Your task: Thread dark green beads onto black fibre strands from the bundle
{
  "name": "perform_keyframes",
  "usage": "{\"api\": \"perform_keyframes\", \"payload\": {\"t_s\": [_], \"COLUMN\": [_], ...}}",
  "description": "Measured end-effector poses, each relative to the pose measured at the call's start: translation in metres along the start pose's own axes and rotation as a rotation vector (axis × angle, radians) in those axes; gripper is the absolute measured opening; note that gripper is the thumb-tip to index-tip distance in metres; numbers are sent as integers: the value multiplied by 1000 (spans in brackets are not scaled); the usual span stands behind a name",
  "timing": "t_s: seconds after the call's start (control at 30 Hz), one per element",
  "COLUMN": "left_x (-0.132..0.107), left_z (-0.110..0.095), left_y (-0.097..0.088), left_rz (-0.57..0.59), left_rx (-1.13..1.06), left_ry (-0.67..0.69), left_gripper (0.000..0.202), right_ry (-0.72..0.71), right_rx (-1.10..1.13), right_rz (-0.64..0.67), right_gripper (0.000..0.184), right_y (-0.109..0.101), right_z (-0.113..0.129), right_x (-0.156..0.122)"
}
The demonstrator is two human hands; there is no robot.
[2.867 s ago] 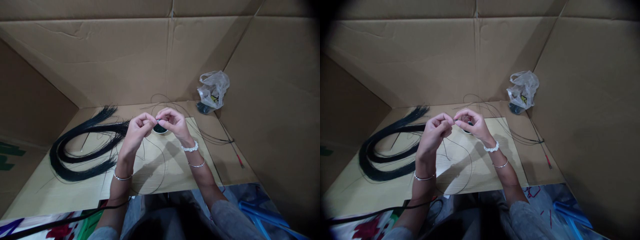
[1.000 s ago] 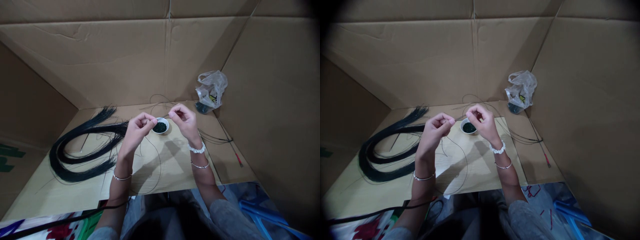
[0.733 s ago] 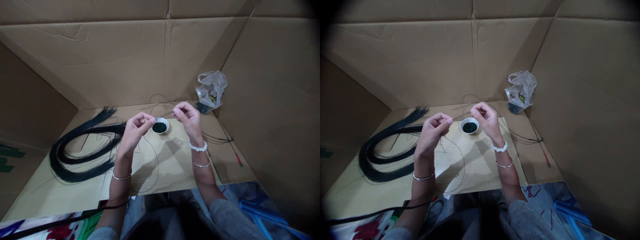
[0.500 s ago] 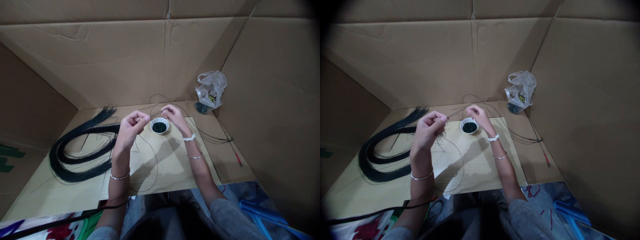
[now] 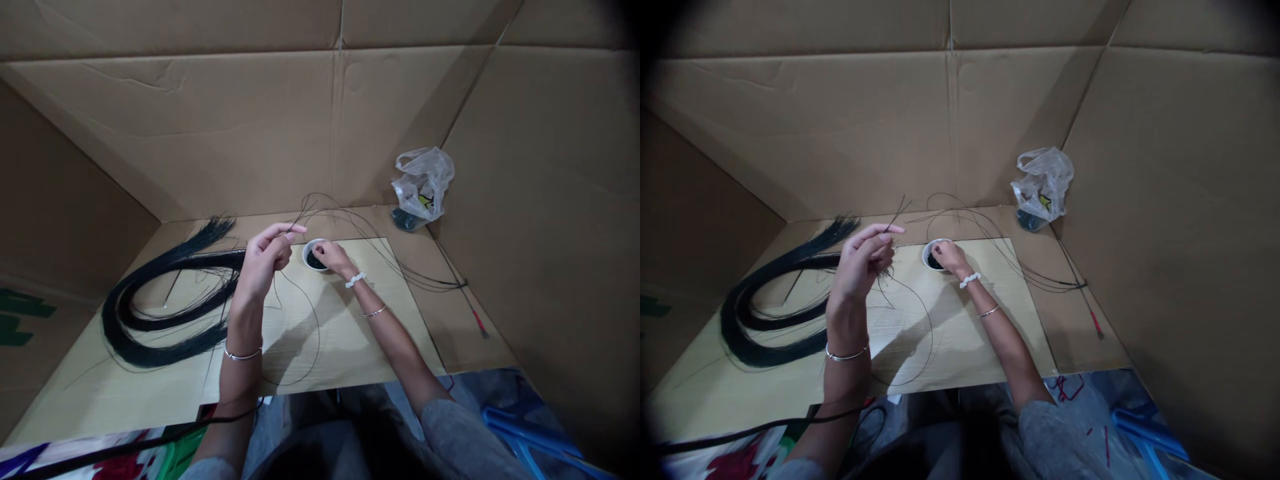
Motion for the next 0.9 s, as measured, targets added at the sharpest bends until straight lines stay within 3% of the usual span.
{"api": "perform_keyframes", "payload": {"t_s": [0.13,0.2,0.27,0.37,0.7,0.9], "left_x": [-1,-2,-3,-4,-5,-5], "left_z": [-1,0,2,7,11,9], "left_y": [1,4,8,14,24,29], "left_rz": [42,87,126,179,259,136], "left_rx": [-13,14,65,147,222,223], "left_ry": [6,-1,-12,-24,-27,70], "left_gripper": [22,28,32,30,28,25], "right_ry": [-70,-163,-220,-244,-287,-253], "right_rx": [182,531,777,933,805,770], "right_rz": [-181,-305,-281,-200,-413,-421], "right_gripper": [30,30,29,29,20,22], "right_y": [-41,-66,-83,-95,-98,-94], "right_z": [24,40,53,65,63,66], "right_x": [-14,-30,-45,-58,-56,-58]}}
Point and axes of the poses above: each hand's wrist, its own x-axis towards the middle knuckle, its own y-axis out of the palm, z = x × y, the point moved 3 cm from there along x, towards the middle knuckle, and after that the axes turned 5 degrees about -x, right-handed, at the moved point
